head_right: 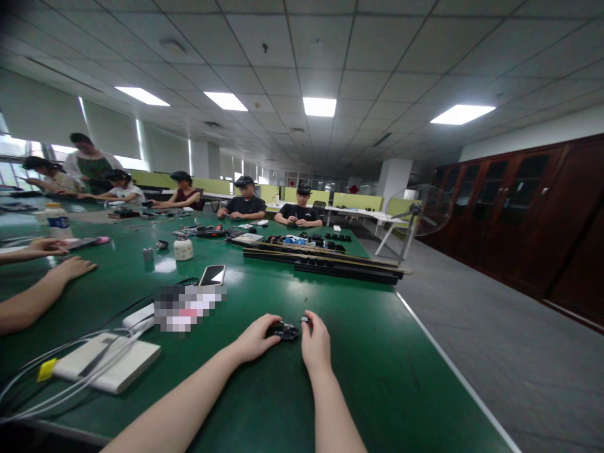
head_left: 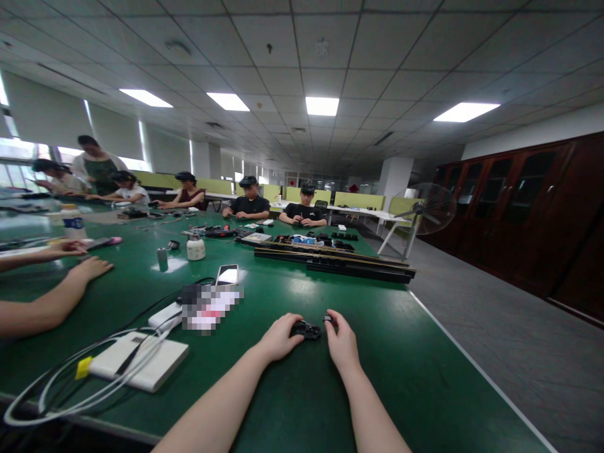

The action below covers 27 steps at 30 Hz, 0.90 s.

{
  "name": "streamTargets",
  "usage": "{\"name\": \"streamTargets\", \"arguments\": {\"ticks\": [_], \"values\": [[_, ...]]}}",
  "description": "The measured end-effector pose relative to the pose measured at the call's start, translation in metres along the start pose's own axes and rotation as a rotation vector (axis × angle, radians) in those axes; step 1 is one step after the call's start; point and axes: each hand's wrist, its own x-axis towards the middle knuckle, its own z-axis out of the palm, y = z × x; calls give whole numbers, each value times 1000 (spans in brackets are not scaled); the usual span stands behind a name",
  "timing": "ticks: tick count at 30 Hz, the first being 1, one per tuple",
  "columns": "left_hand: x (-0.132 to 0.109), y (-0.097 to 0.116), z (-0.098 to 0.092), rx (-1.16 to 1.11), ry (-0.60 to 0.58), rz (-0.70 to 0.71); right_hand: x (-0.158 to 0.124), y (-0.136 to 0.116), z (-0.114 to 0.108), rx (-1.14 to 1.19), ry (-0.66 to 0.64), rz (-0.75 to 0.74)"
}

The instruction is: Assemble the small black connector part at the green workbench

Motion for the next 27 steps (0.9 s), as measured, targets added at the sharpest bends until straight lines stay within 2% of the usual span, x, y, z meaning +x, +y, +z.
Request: {"name": "streamTargets", "arguments": {"ticks": [27], "values": [[-1, 4, -4, 8, -23, 4, -1, -4, -1, 29, 31, 6]]}}
